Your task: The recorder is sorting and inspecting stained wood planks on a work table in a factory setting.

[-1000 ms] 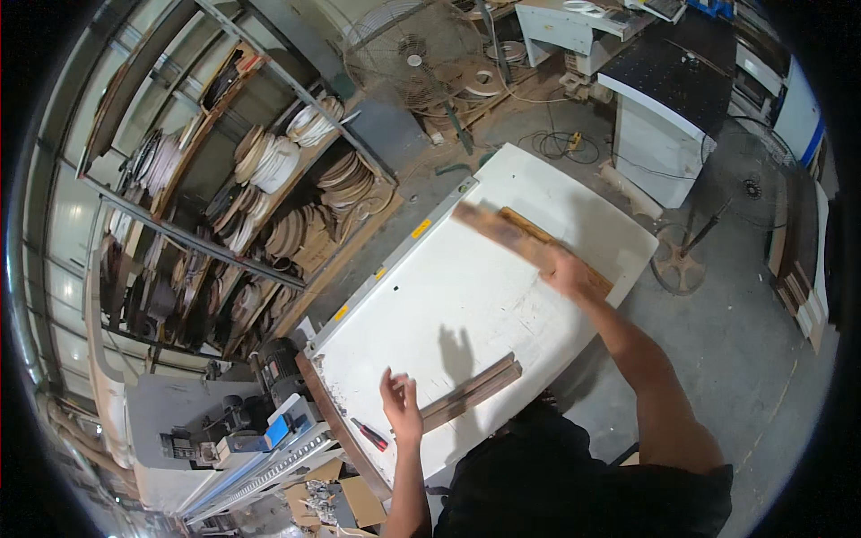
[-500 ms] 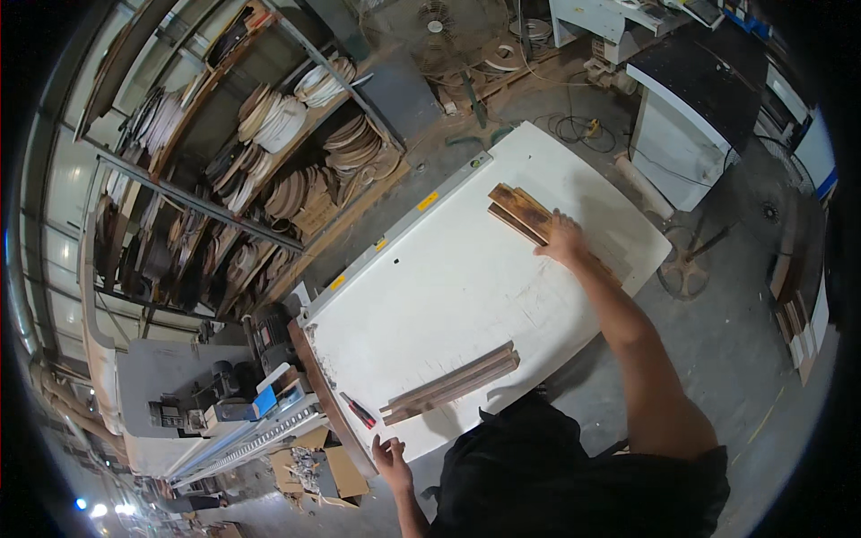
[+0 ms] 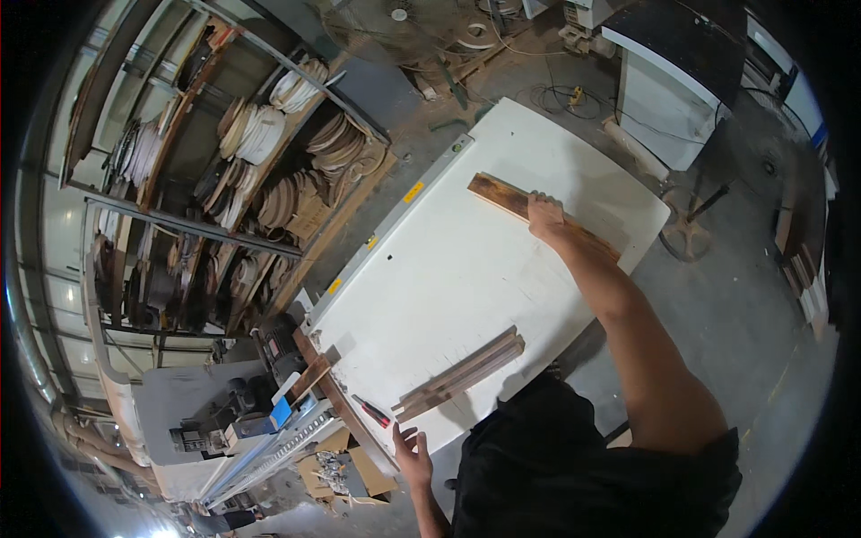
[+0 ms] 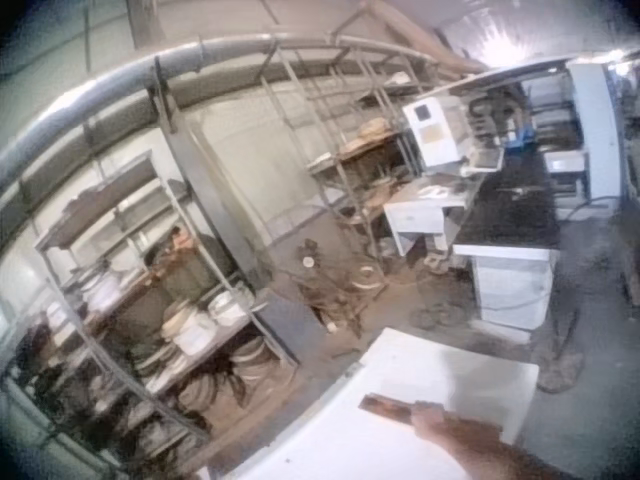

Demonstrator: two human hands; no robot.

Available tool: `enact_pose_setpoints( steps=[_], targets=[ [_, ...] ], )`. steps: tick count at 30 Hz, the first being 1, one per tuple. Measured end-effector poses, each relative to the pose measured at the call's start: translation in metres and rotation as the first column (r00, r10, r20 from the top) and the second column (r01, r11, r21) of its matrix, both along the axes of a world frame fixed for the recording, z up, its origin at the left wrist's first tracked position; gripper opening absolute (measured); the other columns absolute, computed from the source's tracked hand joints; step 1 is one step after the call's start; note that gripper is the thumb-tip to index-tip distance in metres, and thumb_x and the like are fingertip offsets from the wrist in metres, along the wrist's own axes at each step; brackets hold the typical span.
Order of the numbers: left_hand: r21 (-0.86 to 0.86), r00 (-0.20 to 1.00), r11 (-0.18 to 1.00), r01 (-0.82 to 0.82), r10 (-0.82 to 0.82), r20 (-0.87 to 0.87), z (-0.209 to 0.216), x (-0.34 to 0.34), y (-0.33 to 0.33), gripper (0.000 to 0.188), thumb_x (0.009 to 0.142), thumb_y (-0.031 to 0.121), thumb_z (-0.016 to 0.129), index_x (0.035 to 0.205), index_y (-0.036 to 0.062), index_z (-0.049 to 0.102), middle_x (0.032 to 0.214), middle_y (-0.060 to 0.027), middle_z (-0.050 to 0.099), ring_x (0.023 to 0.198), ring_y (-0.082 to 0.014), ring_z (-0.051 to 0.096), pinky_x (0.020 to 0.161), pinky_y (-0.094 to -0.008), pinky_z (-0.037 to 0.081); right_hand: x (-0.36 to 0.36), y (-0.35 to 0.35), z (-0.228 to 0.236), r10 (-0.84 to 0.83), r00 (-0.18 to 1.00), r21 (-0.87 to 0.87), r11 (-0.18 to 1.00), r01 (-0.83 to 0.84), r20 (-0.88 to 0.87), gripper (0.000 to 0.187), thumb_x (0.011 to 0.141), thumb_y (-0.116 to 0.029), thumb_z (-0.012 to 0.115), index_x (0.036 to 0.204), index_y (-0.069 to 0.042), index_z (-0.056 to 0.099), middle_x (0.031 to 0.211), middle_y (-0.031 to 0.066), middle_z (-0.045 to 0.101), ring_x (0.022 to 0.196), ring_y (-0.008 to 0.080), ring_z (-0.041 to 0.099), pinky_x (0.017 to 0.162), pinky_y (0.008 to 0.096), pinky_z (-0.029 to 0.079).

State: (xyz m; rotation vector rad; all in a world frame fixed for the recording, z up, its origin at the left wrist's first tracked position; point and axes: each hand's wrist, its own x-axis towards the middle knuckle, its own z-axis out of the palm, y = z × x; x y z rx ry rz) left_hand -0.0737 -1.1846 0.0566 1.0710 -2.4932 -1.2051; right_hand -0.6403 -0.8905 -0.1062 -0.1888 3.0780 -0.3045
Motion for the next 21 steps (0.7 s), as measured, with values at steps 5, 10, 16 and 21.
enact_pose_setpoints(
  steps=[5,10,16,21],
  targets=[
    [-0.060,0.997,0.997,0.054,-0.051,0.058,0.012,-0.005,0.007,0.070,0.100,0.018,0.071,0.157,-0.0049,0.038,0.121,-0.0199,0.069,0.097,-0.0258,0.071,0.085,-0.0379,0.057,0.004,-0.008,0.013,-0.008,0.988,-0.004,1.000,0.009,0.156,0.069,0.083,-0.009,0.074,0.146,0.000,0.047,0.135,0.0192,0.064,0.126,0.0349,0.063,0.106,0.0479,0.052],
    [-0.080,0.995,0.995,0.056,-0.049,0.087,0.008,0.012,-0.006,0.070,0.100,0.018,0.071,0.158,-0.0025,0.038,0.125,-0.0199,0.068,0.098,-0.0273,0.071,0.088,-0.0398,0.057,-0.029,0.042,-0.001,-0.106,0.984,-0.045,0.993,0.113,0.141,0.072,0.078,-0.018,0.084,0.140,-0.006,0.049,0.131,0.0164,0.067,0.122,0.0354,0.067,0.102,0.0474,0.058],
    [-0.044,0.990,0.997,0.066,-0.060,0.130,-0.008,0.015,-0.007,0.068,0.101,0.016,0.070,0.159,-0.0013,0.038,0.127,-0.0199,0.067,0.102,-0.0293,0.072,0.088,-0.0400,0.057,-0.054,0.065,0.002,-0.126,0.966,0.008,0.992,0.128,0.228,0.092,0.079,-0.024,0.086,0.155,-0.007,0.037,0.142,0.0180,0.061,0.131,0.0371,0.061,0.109,0.0513,0.052],
    [-0.204,0.946,0.955,0.216,-0.153,0.286,-0.025,0.022,-0.023,0.074,0.098,0.024,0.075,0.158,0.0020,0.039,0.137,-0.0227,0.062,0.127,-0.0411,0.061,0.107,-0.0488,0.048,0.003,0.041,0.038,0.054,0.996,-0.086,0.994,-0.061,-0.074,0.104,0.084,-0.043,0.085,0.162,-0.001,0.029,0.152,0.0238,0.051,0.140,0.0417,0.051,0.118,0.0512,0.042]
  ],
)
